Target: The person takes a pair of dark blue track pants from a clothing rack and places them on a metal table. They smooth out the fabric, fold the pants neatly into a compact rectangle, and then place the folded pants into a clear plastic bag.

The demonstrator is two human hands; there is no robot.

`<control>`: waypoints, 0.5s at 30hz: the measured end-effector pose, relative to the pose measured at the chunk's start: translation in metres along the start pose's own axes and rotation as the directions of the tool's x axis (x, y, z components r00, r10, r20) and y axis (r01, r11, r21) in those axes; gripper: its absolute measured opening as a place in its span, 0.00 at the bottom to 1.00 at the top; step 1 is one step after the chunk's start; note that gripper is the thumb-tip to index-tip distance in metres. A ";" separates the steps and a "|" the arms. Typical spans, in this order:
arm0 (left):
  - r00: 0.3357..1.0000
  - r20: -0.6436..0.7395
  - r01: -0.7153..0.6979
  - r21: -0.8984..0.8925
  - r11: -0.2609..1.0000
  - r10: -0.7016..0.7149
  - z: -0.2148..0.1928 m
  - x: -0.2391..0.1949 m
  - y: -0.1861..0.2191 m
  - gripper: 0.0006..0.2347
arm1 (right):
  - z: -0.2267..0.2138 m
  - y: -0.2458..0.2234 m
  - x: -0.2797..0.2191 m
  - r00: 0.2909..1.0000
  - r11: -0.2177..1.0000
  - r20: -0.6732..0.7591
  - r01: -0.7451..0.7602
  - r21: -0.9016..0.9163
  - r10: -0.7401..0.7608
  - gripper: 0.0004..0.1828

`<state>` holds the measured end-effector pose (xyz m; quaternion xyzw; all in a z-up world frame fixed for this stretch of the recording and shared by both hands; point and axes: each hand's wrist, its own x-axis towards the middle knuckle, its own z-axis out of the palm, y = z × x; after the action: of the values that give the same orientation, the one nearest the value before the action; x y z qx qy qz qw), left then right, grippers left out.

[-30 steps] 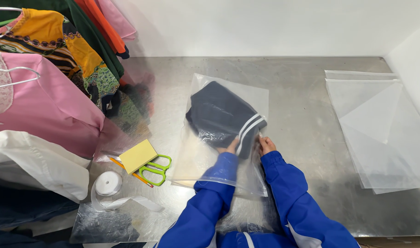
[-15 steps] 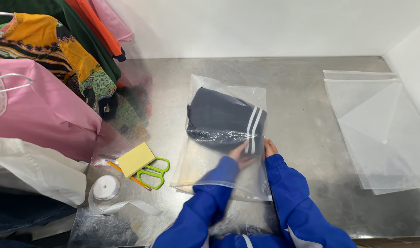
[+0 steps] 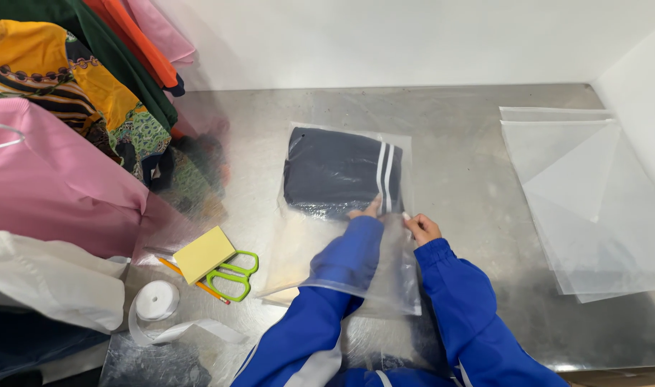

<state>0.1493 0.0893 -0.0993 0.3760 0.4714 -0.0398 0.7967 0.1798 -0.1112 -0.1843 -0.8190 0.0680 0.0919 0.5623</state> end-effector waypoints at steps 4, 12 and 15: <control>0.998 0.057 -0.041 0.260 0.965 0.026 0.010 0.012 0.020 0.35 | 0.008 0.000 -0.006 0.998 0.998 0.057 -0.039 0.042 0.036 0.19; 0.998 -0.064 -0.052 -0.442 0.896 0.026 -0.034 -0.028 0.037 0.50 | 0.019 -0.113 -0.079 0.986 0.977 0.036 -0.166 0.133 0.162 0.19; 0.934 0.022 -0.214 0.834 0.508 0.358 -0.065 0.072 -0.004 0.38 | 0.023 0.010 0.002 0.993 0.992 0.036 -0.117 0.048 0.115 0.16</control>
<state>0.1404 0.1489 -0.1756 0.7788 0.3881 -0.0944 0.4836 0.1778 -0.0930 -0.2021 -0.7976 0.1086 0.1361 0.5775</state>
